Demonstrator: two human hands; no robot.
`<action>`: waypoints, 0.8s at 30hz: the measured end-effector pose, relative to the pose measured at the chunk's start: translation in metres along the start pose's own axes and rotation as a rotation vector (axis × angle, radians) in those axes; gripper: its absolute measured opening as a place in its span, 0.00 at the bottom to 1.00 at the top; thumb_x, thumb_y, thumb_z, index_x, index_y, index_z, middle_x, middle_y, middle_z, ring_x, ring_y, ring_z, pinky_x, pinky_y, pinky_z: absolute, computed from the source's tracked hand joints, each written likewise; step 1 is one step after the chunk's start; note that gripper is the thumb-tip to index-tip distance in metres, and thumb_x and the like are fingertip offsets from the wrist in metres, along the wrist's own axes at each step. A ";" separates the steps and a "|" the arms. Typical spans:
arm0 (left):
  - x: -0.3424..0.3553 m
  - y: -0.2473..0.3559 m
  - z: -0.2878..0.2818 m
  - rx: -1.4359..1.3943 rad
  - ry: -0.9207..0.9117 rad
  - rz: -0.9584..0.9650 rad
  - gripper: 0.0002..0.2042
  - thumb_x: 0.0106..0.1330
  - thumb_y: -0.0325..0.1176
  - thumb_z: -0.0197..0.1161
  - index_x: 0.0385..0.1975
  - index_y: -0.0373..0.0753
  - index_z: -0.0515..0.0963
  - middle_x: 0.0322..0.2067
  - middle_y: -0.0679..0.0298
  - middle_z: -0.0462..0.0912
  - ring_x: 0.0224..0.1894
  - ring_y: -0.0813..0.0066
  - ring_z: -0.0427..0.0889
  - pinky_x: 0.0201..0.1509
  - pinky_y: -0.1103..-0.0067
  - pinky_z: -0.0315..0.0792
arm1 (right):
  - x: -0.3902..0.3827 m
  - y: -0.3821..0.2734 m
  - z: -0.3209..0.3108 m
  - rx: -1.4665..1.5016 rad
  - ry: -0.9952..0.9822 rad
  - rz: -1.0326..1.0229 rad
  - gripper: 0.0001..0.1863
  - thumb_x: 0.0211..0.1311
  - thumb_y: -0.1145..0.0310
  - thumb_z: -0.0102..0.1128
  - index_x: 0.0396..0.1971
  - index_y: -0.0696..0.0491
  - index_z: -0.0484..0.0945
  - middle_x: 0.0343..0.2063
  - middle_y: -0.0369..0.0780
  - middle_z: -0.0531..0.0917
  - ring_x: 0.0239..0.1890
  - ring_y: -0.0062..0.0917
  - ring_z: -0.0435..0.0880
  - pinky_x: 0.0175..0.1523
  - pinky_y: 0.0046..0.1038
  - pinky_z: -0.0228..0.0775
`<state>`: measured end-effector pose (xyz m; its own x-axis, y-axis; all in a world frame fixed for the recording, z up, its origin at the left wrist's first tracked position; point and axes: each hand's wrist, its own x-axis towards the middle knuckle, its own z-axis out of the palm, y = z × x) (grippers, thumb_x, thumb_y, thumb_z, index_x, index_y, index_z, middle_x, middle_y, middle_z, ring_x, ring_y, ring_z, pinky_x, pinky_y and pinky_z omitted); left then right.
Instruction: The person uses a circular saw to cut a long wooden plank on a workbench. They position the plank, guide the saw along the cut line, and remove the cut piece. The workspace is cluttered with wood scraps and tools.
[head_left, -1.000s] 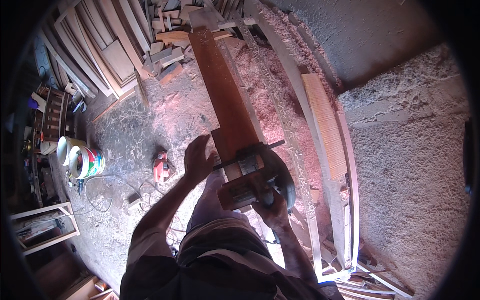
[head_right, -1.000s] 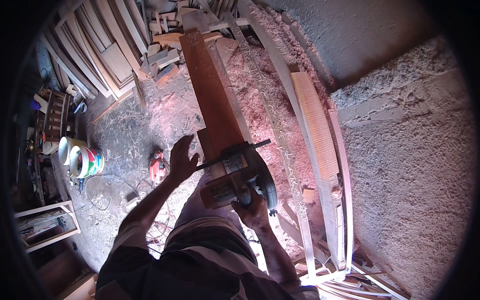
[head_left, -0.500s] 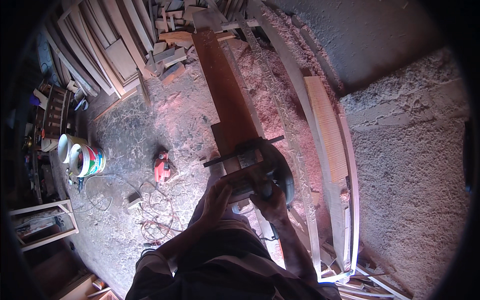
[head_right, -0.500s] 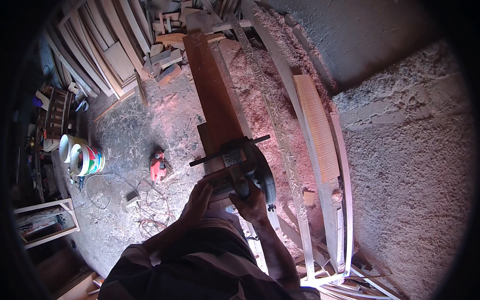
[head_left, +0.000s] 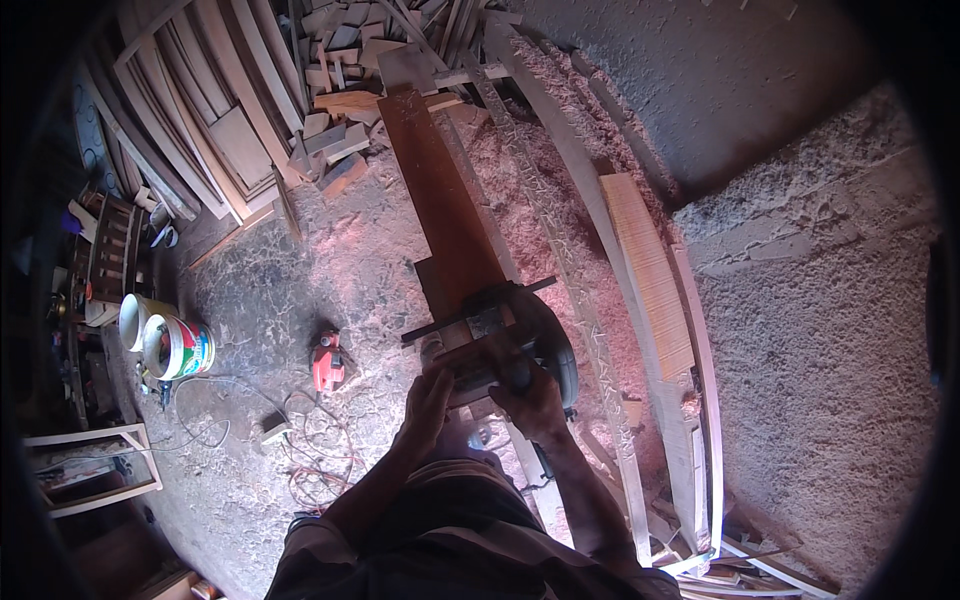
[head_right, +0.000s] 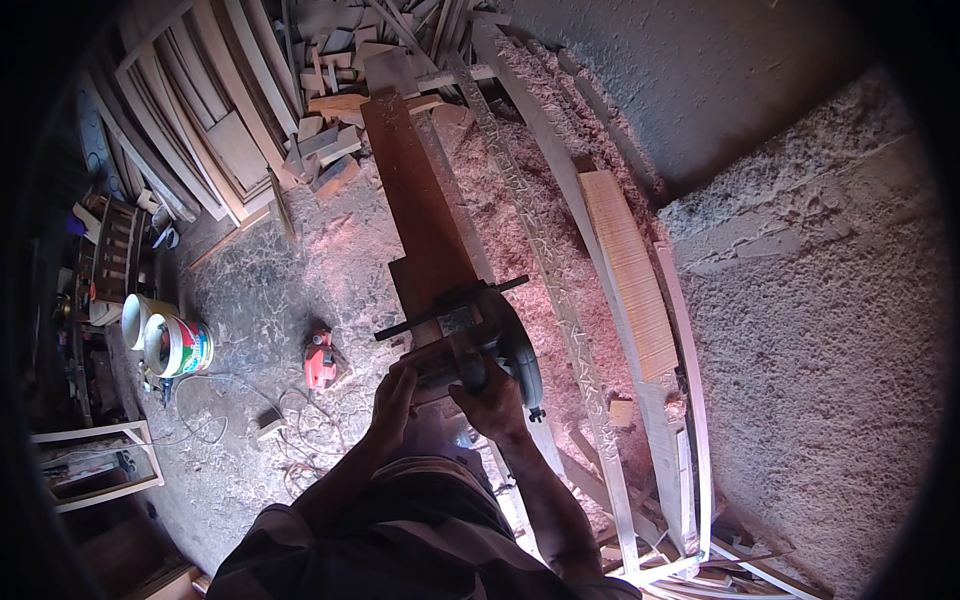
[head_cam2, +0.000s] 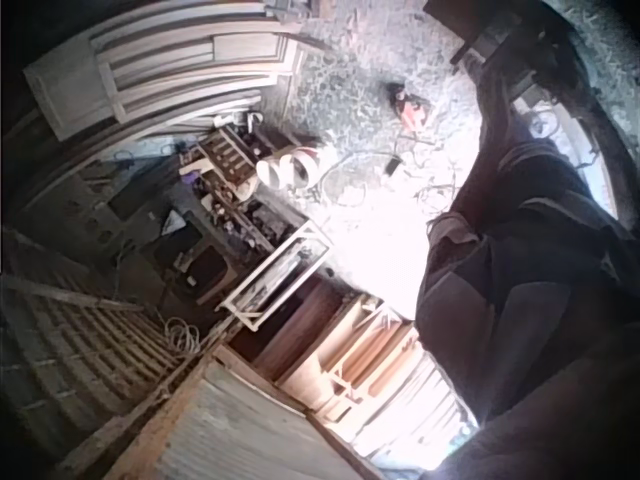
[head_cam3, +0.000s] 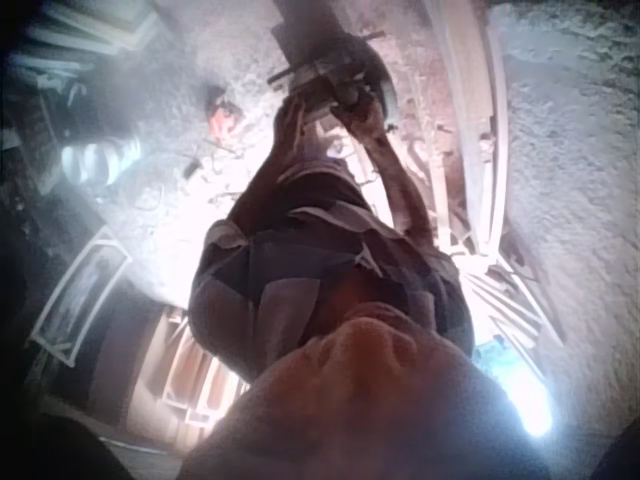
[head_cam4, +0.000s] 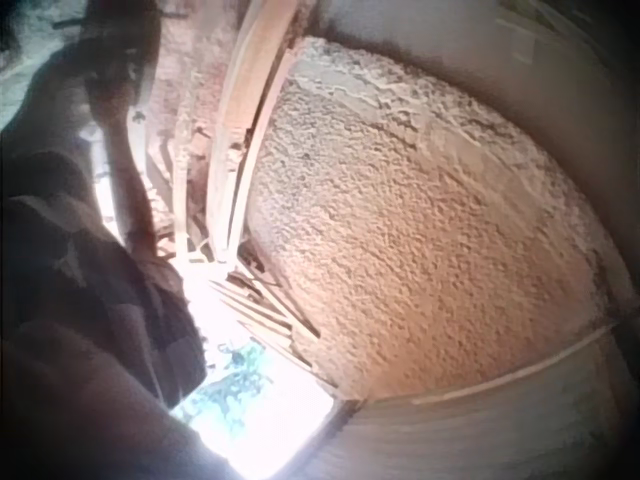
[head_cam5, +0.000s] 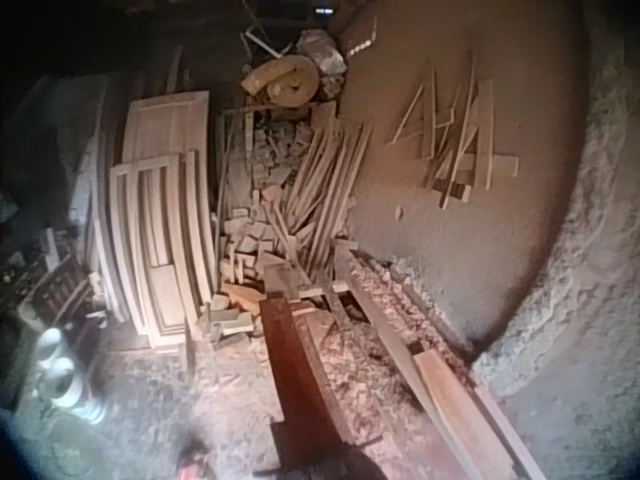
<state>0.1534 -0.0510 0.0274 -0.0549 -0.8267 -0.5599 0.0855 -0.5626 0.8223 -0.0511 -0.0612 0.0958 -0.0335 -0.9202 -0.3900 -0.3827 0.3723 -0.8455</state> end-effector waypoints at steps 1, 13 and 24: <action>0.004 0.001 -0.001 0.000 0.008 -0.034 0.21 0.76 0.52 0.56 0.57 0.42 0.76 0.34 0.72 0.78 0.27 0.88 0.74 0.21 0.86 0.68 | 0.003 -0.002 0.000 0.010 -0.005 -0.011 0.32 0.52 0.61 0.74 0.56 0.58 0.75 0.36 0.50 0.87 0.43 0.38 0.88 0.48 0.38 0.78; 0.036 0.026 -0.006 -0.046 0.064 0.016 0.23 0.74 0.56 0.56 0.56 0.46 0.78 0.39 0.70 0.81 0.30 0.87 0.76 0.21 0.87 0.68 | 0.043 -0.018 0.012 0.004 0.085 -0.104 0.18 0.51 0.68 0.73 0.40 0.58 0.79 0.28 0.37 0.83 0.30 0.18 0.78 0.37 0.29 0.74; 0.071 0.040 -0.016 -0.072 0.113 -0.007 0.26 0.72 0.58 0.58 0.55 0.43 0.78 0.36 0.70 0.79 0.30 0.85 0.74 0.23 0.84 0.66 | 0.079 -0.043 0.012 -0.043 -0.002 0.004 0.32 0.50 0.60 0.75 0.54 0.59 0.76 0.40 0.55 0.87 0.47 0.47 0.87 0.51 0.42 0.79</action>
<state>0.1693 -0.1324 0.0188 0.0563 -0.8149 -0.5769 0.1574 -0.5634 0.8111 -0.0259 -0.1480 0.0967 -0.0333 -0.9183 -0.3945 -0.4218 0.3708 -0.8274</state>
